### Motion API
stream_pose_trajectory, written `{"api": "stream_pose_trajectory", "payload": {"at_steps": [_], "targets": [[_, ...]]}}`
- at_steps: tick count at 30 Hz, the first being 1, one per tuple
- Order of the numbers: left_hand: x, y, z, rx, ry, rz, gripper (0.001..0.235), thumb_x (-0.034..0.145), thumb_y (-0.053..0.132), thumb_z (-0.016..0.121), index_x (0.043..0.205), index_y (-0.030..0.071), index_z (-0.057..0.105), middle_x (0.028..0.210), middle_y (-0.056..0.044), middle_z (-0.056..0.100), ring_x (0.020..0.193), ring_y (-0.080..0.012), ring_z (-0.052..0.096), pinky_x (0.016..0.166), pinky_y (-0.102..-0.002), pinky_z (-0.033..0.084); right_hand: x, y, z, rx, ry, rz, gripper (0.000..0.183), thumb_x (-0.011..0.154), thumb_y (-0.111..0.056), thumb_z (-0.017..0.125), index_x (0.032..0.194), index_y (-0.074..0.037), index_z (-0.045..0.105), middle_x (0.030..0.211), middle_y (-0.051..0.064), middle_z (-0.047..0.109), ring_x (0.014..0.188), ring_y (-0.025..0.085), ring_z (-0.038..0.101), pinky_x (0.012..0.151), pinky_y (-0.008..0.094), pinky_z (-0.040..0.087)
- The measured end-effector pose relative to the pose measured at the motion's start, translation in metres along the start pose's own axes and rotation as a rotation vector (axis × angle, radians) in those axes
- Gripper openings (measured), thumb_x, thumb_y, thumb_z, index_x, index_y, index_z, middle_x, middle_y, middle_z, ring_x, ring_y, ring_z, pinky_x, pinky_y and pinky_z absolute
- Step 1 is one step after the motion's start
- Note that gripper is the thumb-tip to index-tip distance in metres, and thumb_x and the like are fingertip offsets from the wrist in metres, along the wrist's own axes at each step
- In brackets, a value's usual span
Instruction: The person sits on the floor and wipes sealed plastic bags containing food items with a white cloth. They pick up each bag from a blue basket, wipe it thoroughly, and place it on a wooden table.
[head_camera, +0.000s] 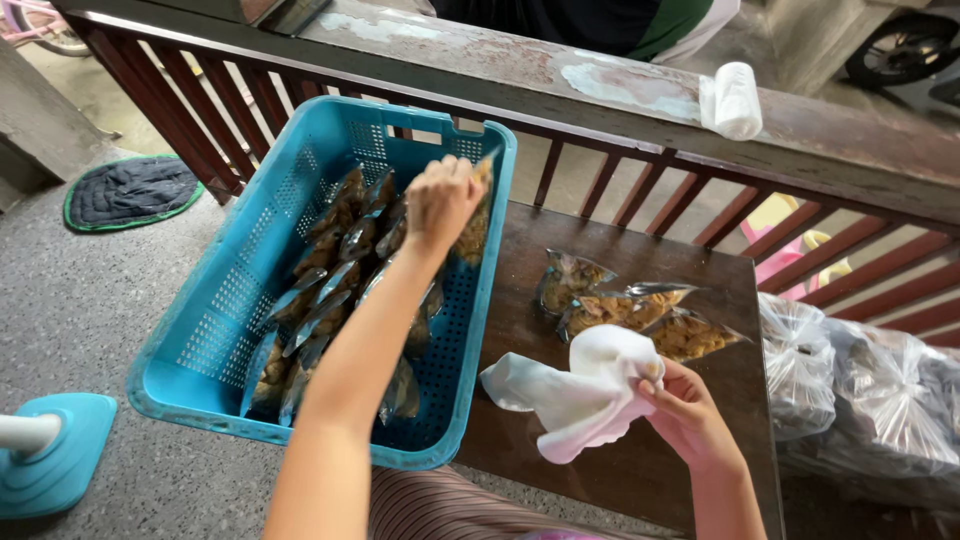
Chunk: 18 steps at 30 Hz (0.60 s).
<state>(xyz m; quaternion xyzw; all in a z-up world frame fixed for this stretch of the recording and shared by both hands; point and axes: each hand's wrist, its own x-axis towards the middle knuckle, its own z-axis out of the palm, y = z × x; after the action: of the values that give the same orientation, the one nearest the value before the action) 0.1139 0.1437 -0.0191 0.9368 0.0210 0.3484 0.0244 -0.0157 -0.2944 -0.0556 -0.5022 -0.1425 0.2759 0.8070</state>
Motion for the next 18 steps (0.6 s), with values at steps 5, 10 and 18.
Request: {"api": "stream_pose_trajectory", "payload": {"at_steps": [5,10,18], "targets": [[0.004,0.052,-0.132,-0.502,0.587,0.256,0.014,0.103,0.015,0.062,0.104,0.005,0.052,0.113,-0.014,0.064,0.109,-0.0278,0.07,0.101,-0.043,0.062,-0.013,-0.017,0.007,0.381,-0.174,-0.186,0.039,0.093,-0.006,0.07,0.129,0.005,0.061,0.133,0.019,0.066,0.123,0.033,0.063,0.107,0.054,0.048],[-0.027,0.143,-0.176,-1.083,0.536,0.087,0.01,0.119,0.014,0.05,0.119,0.004,0.05,0.122,-0.013,0.067,0.111,-0.0187,0.07,0.094,-0.032,0.061,-0.029,-0.031,0.008,0.497,0.032,-0.313,0.035,0.091,-0.004,0.069,0.125,0.004,0.063,0.122,0.017,0.068,0.112,0.028,0.064,0.097,0.048,0.049],[-0.093,0.214,-0.133,-1.417,-0.222,-0.159,0.012,0.11,0.015,0.059,0.109,0.003,0.059,0.089,-0.002,0.063,0.08,-0.0073,0.055,0.068,-0.025,0.044,-0.048,-0.026,0.021,-0.349,0.359,-0.457,0.03,0.089,0.0,0.067,0.119,0.003,0.066,0.106,0.013,0.071,0.095,0.019,0.067,0.082,0.038,0.053]]}}
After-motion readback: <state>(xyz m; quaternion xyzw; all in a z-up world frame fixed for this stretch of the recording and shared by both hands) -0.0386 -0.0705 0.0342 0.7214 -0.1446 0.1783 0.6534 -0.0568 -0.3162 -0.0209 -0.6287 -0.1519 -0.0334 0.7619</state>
